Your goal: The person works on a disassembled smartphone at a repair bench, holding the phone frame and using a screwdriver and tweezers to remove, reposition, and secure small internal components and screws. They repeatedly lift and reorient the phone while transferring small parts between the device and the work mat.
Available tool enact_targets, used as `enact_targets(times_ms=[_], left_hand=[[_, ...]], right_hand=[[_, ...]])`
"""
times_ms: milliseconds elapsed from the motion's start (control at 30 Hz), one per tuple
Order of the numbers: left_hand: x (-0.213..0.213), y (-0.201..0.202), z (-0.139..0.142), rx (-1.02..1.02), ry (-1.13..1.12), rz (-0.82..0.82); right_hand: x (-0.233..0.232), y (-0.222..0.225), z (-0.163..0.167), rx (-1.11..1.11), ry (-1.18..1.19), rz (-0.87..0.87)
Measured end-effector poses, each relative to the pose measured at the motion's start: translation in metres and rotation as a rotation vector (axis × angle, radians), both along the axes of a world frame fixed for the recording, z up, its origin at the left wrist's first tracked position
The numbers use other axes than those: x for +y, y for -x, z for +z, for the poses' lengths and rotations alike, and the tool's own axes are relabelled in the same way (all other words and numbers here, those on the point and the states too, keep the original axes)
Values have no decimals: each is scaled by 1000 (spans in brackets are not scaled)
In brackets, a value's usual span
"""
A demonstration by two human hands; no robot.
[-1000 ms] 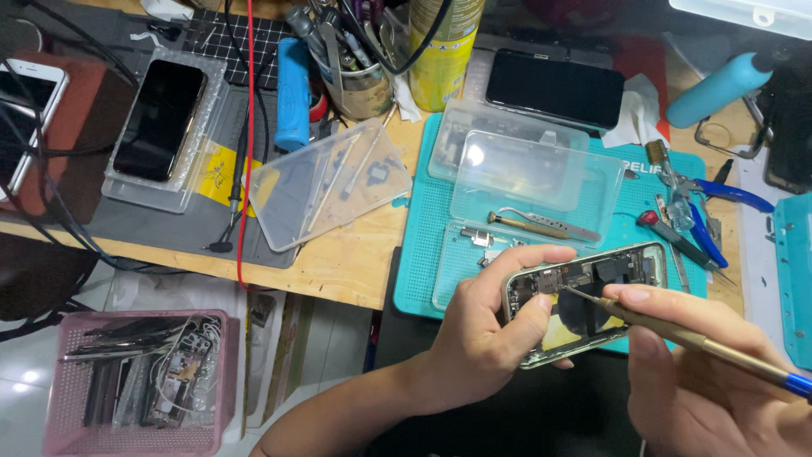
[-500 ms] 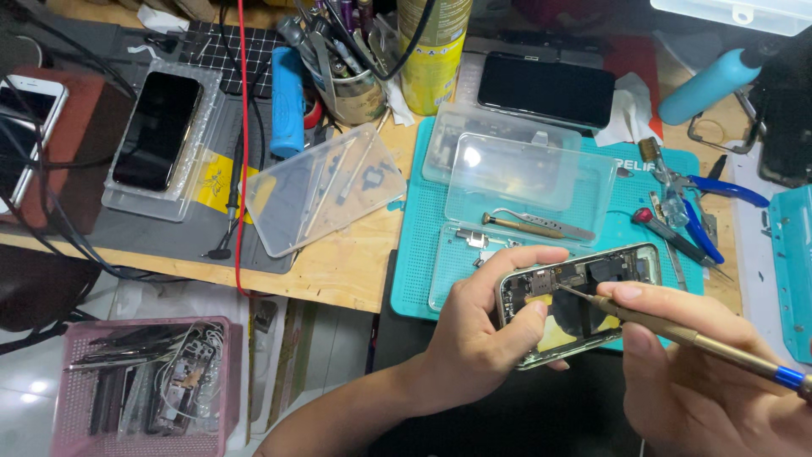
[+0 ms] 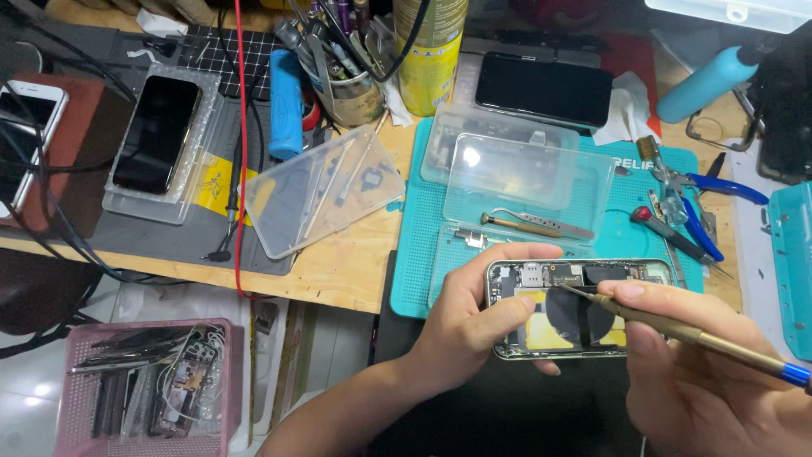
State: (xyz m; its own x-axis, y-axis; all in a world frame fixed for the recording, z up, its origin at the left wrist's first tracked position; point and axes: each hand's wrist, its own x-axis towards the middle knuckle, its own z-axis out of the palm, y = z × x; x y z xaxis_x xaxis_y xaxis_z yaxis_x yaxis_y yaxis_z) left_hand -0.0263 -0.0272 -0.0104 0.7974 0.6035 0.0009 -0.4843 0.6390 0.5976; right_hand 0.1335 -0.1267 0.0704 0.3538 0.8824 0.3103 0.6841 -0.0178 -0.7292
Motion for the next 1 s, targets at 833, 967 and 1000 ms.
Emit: enact_targets(times_ms=[833,967,1000], left_hand=[[4,4,-3,62,-5,10],[4,5,-3,87,-39,8],[4,5,-3,91,-48,7]], right_hand=[[-14,-11,-26,28,-101,102],[-13,-14,-22,-4,-81,118],[-13,-13,-22,20,-89,116]])
